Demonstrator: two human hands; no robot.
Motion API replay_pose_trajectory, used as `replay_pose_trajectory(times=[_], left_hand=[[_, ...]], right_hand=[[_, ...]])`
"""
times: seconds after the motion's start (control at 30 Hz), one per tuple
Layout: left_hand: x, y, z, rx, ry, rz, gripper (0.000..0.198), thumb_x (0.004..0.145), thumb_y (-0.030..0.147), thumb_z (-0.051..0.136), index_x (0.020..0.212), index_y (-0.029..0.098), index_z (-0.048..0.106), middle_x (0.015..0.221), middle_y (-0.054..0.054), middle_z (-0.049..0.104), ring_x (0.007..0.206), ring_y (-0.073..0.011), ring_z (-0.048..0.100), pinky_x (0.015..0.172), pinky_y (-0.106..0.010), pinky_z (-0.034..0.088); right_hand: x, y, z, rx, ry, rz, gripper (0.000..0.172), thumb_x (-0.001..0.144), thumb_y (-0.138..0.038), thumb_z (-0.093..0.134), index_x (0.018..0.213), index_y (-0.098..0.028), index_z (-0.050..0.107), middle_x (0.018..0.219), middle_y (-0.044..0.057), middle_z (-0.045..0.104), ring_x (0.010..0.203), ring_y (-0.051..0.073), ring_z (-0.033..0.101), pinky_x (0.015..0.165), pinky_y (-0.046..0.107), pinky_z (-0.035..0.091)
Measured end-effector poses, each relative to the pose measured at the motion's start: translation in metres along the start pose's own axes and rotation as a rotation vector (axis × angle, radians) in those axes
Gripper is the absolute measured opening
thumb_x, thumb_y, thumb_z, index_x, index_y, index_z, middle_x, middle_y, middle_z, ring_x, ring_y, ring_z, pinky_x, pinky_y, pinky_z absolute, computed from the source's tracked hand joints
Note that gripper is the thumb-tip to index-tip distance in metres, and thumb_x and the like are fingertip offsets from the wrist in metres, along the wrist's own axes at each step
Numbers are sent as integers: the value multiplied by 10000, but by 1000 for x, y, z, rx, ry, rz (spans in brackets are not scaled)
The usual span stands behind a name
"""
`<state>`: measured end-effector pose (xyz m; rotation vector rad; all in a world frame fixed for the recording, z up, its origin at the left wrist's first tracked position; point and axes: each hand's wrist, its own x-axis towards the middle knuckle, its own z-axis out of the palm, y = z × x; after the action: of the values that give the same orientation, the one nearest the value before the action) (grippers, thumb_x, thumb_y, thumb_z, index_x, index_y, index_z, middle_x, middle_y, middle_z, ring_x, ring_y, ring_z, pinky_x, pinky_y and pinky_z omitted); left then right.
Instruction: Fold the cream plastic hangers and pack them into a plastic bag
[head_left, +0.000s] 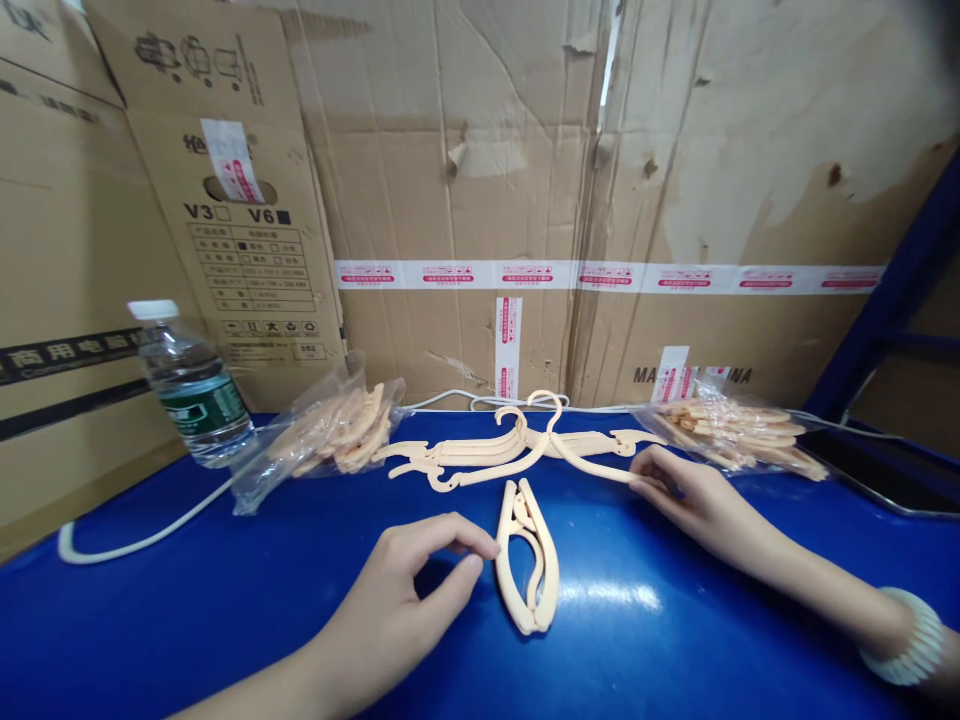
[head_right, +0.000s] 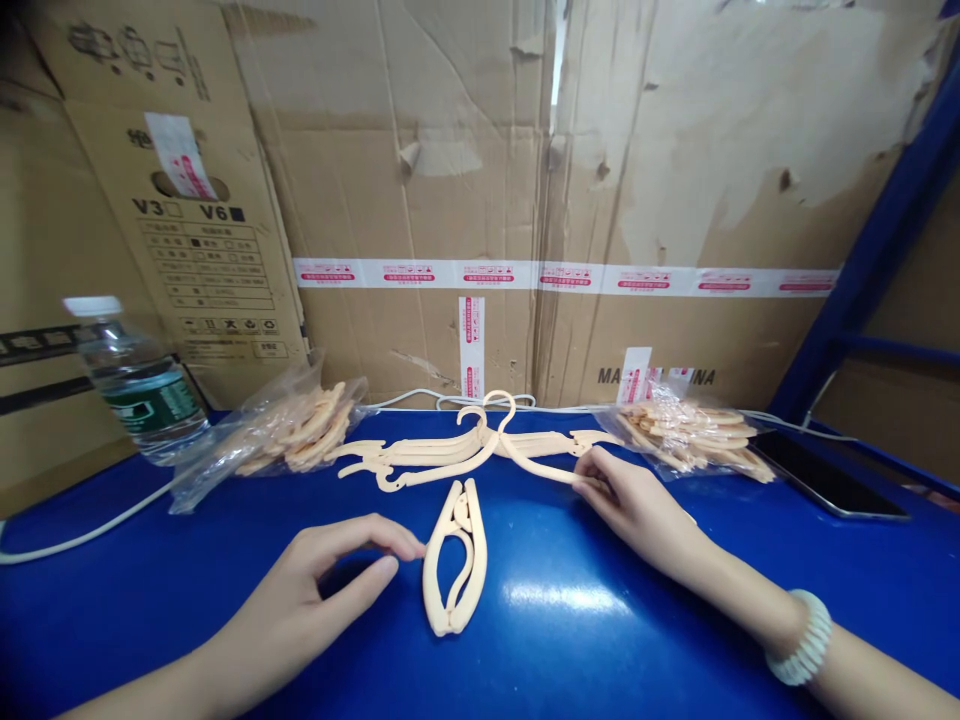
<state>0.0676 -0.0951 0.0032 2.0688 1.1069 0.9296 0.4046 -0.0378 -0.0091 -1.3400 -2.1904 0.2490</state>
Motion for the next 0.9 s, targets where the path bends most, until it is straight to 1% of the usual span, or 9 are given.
replay_pose_trajectory(times=[0.13, 0.2, 0.33, 0.4, 0.5, 0.67, 0.77, 0.83, 0.9], left_hand=[[9, -5, -2, -249, 12, -265, 227, 851, 295, 587, 1019, 191, 700, 1074, -64, 725, 1024, -233, 665, 934, -335, 501], [13, -7, -2, -413, 106, -387, 356, 820, 265, 636, 1161, 162, 637, 1222, -104, 670, 1065, -242, 656, 949, -334, 509], [19, -4, -3, -721, 349, -543, 697, 815, 229, 685, 1430, 189, 359, 1501, -148, 416, 1095, -255, 650, 894, -342, 565], [20, -1, -4, -771, 395, -557, 748, 811, 216, 707, 1448, 200, 316, 1516, -161, 384, 1080, -263, 656, 869, -345, 581], [19, -1, -3, -754, 374, -531, 769, 804, 210, 722, 1448, 217, 302, 1464, -171, 446, 1019, -259, 678, 813, -346, 597], [15, -9, 4, -677, 345, -394, 916, 736, 245, 780, 1472, 255, 236, 1370, -164, 531, 902, -237, 698, 704, -338, 608], [15, -7, 4, -699, 392, -398, 800, 773, 247, 751, 1431, 229, 296, 1367, -162, 531, 918, -225, 697, 753, -340, 604], [17, -4, 1, -717, 467, -430, 665, 808, 213, 712, 1374, 200, 363, 1362, -162, 533, 927, -206, 692, 798, -336, 596], [20, -3, -2, -711, 536, -438, 609, 826, 193, 682, 1353, 193, 376, 1356, -153, 538, 920, -185, 685, 815, -330, 589]], right_hand=[[1, 0, -4, 43, 185, -43, 287, 948, -482, 476, 864, -215, 542, 763, 39, 625, 667, 193, 581, 608, 310, 474], [1, -2, -5, 53, 257, -67, 277, 930, -478, 512, 861, -212, 550, 769, 39, 628, 674, 192, 598, 610, 303, 484], [0, -8, -6, 71, 292, -98, 223, 925, -432, 541, 916, -212, 569, 835, 49, 653, 743, 202, 639, 658, 305, 509], [-2, -12, -4, 83, 269, -105, 202, 933, -413, 534, 935, -215, 577, 842, 44, 658, 748, 201, 642, 661, 302, 510], [-5, -17, -1, 107, 198, -98, 187, 956, -393, 505, 956, -219, 574, 829, 34, 650, 709, 187, 629, 607, 282, 495], [-10, -21, 3, 61, 117, -144, 164, 992, -351, 451, 1011, -226, 556, 839, 22, 625, 691, 167, 592, 579, 267, 464], [-12, -22, 2, 26, 120, -181, 152, 1000, -325, 436, 1004, -225, 550, 848, 24, 622, 705, 167, 594, 599, 269, 468], [-12, -22, 0, 20, 146, -193, 142, 1000, -316, 438, 1010, -224, 545, 853, 25, 621, 716, 169, 597, 605, 270, 471], [-11, -20, -3, 16, 161, -197, 130, 997, -311, 449, 1020, -225, 543, 868, 29, 624, 736, 173, 603, 613, 272, 476]])
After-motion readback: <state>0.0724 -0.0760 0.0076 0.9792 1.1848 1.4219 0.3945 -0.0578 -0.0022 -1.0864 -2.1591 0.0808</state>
